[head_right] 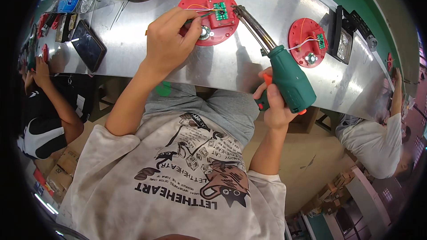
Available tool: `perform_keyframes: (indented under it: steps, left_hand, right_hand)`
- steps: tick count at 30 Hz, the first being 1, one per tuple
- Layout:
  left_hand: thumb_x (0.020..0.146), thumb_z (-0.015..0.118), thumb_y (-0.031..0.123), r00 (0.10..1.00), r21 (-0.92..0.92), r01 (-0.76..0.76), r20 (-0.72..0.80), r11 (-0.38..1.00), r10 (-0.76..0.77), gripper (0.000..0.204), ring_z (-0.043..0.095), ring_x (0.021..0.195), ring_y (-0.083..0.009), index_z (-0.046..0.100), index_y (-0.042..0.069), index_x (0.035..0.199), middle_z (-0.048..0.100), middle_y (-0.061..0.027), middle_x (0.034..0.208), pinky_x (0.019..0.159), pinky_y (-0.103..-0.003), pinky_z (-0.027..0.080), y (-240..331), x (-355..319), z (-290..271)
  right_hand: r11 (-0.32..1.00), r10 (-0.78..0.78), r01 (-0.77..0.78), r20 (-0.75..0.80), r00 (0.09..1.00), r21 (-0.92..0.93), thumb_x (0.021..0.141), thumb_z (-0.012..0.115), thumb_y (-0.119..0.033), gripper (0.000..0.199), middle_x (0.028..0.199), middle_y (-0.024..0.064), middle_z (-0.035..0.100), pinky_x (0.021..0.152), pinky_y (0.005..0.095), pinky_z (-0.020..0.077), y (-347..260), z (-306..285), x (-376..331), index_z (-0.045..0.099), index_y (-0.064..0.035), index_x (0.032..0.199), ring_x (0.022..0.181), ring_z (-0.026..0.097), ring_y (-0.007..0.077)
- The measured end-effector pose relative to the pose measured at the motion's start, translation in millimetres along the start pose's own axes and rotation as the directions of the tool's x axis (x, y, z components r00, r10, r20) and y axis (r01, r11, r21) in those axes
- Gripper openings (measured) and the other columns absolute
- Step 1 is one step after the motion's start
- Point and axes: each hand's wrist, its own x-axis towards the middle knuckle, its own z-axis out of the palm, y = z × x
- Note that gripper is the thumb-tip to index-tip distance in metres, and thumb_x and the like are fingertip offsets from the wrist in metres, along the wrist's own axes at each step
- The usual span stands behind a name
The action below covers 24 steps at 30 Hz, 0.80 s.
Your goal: Solder components onto circuit boards on an electronics assembly line.
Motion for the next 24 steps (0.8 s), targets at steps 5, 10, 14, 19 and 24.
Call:
perform_keyframes:
  steps: [5, 10, 14, 19, 24]
  left_hand:
    - [0.084, 0.071, 0.004, 1.0, -0.016, 0.028, 0.007, 0.999, -0.028, 0.005, 0.067, 0.062, -0.0237, 0.07, 0.0, 0.087, 0.068, -0.0117, 0.078, 0.055, -0.032, 0.052, 1.2, 0.5, -0.3]
    - [0.081, 0.071, 0.007, 0.999, -0.036, 0.033, -0.041, 0.999, -0.034, 0.005, 0.065, 0.06, -0.0225, 0.071, 0.005, 0.084, 0.067, -0.0076, 0.073, 0.054, -0.033, 0.052, 1.8, 1.1, 1.3]
    - [0.08, 0.071, 0.008, 0.998, -0.025, -0.014, -0.055, 1.0, 0.013, 0.006, 0.066, 0.061, -0.0231, 0.072, 0.006, 0.085, 0.068, -0.0075, 0.076, 0.054, -0.033, 0.052, -3.1, -1.0, 3.5]
    - [0.079, 0.071, 0.007, 0.998, 0.0, -0.039, -0.046, 0.999, 0.039, 0.007, 0.065, 0.06, -0.0237, 0.072, 0.006, 0.085, 0.067, -0.0073, 0.077, 0.054, -0.033, 0.052, -4.8, -2.1, 3.5]
    - [0.078, 0.071, 0.007, 0.999, 0.017, -0.041, -0.034, 0.999, 0.041, 0.007, 0.064, 0.06, -0.0241, 0.072, 0.006, 0.086, 0.067, -0.0072, 0.077, 0.054, -0.034, 0.052, -5.2, -2.6, 3.3]
  right_hand:
    - [1.0, -0.022, 0.022, -0.012, 1.0, 0.005, 0.093, 0.062, -0.01, 0.043, 0.104, 0.0221, 0.068, 0.05, 0.0304, 0.0511, -0.6, -1.1, 0.4, 0.055, 0.0109, 0.129, 0.059, 0.063, 0.0216]
    - [0.998, -0.046, 0.047, 0.019, 0.999, -0.034, 0.093, 0.062, -0.015, 0.046, 0.106, 0.0245, 0.067, 0.05, 0.0302, 0.0511, 5.8, -2.3, -1.5, 0.055, 0.0102, 0.131, 0.056, 0.063, 0.0232]
    - [0.999, -0.036, 0.035, 0.032, 0.999, 0.034, 0.091, 0.064, -0.005, 0.042, 0.11, 0.0238, 0.069, 0.053, 0.0296, 0.0516, 8.9, 1.9, -2.5, 0.057, 0.0079, 0.13, 0.061, 0.064, 0.0203]
    - [0.999, -0.013, 0.014, 0.057, 0.998, -0.029, 0.09, 0.065, -0.001, 0.041, 0.108, 0.0225, 0.07, 0.054, 0.0294, 0.051, 7.1, 1.3, -4.5, 0.058, 0.0077, 0.129, 0.061, 0.064, 0.0182]
    - [0.991, -0.009, 0.021, 0.093, 0.996, -0.131, 0.093, 0.064, -0.017, 0.049, 0.109, 0.0241, 0.067, 0.05, 0.0294, 0.0514, 6.0, -0.7, -5.6, 0.055, 0.0094, 0.133, 0.064, 0.064, 0.0219]
